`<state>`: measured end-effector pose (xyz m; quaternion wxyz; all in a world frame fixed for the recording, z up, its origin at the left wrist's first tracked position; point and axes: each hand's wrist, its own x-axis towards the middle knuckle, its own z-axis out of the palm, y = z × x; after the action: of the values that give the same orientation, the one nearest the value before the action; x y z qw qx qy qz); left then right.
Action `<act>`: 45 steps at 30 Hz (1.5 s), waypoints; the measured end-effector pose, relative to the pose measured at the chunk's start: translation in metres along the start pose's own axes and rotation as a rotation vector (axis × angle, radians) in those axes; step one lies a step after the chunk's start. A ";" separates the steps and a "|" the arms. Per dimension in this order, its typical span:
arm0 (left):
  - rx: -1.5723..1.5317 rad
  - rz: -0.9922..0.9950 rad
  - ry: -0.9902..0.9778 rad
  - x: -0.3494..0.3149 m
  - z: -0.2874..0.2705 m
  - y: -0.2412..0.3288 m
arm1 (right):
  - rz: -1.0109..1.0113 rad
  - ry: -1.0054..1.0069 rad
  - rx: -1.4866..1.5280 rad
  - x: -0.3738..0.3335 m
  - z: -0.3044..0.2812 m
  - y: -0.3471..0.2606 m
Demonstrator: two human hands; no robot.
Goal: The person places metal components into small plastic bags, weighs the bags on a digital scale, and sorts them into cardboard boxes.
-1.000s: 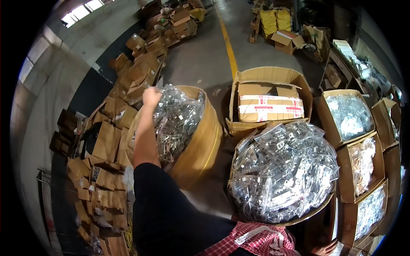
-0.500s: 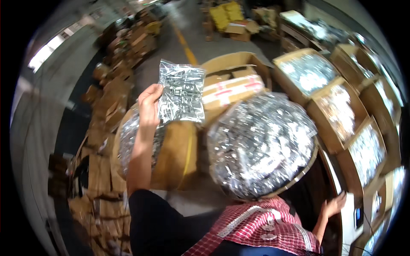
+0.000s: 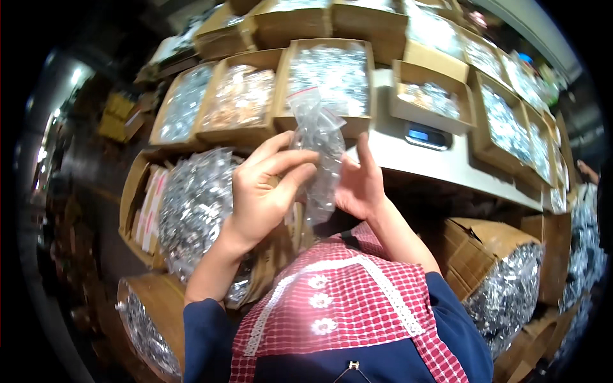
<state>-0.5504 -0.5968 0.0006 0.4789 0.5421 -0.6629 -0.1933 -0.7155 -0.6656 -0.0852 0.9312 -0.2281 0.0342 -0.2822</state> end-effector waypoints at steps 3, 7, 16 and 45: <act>-0.388 -0.310 -0.030 0.024 0.043 0.012 | -0.087 -0.043 0.326 -0.047 -0.021 -0.049; -0.691 -0.349 0.096 0.056 0.088 -0.003 | -0.143 0.027 0.583 -0.096 -0.045 -0.092; -1.018 -0.713 0.237 0.058 0.146 -0.035 | -0.199 0.105 0.548 -0.143 -0.085 -0.164; -0.174 0.499 -0.948 0.133 0.288 0.035 | -0.453 0.478 0.409 -0.153 -0.145 -0.198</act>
<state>-0.8065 -0.7814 -0.0499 0.2019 0.1799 -0.8963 -0.3515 -0.9723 -0.7879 -0.1369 0.8372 0.0330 0.1419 -0.5271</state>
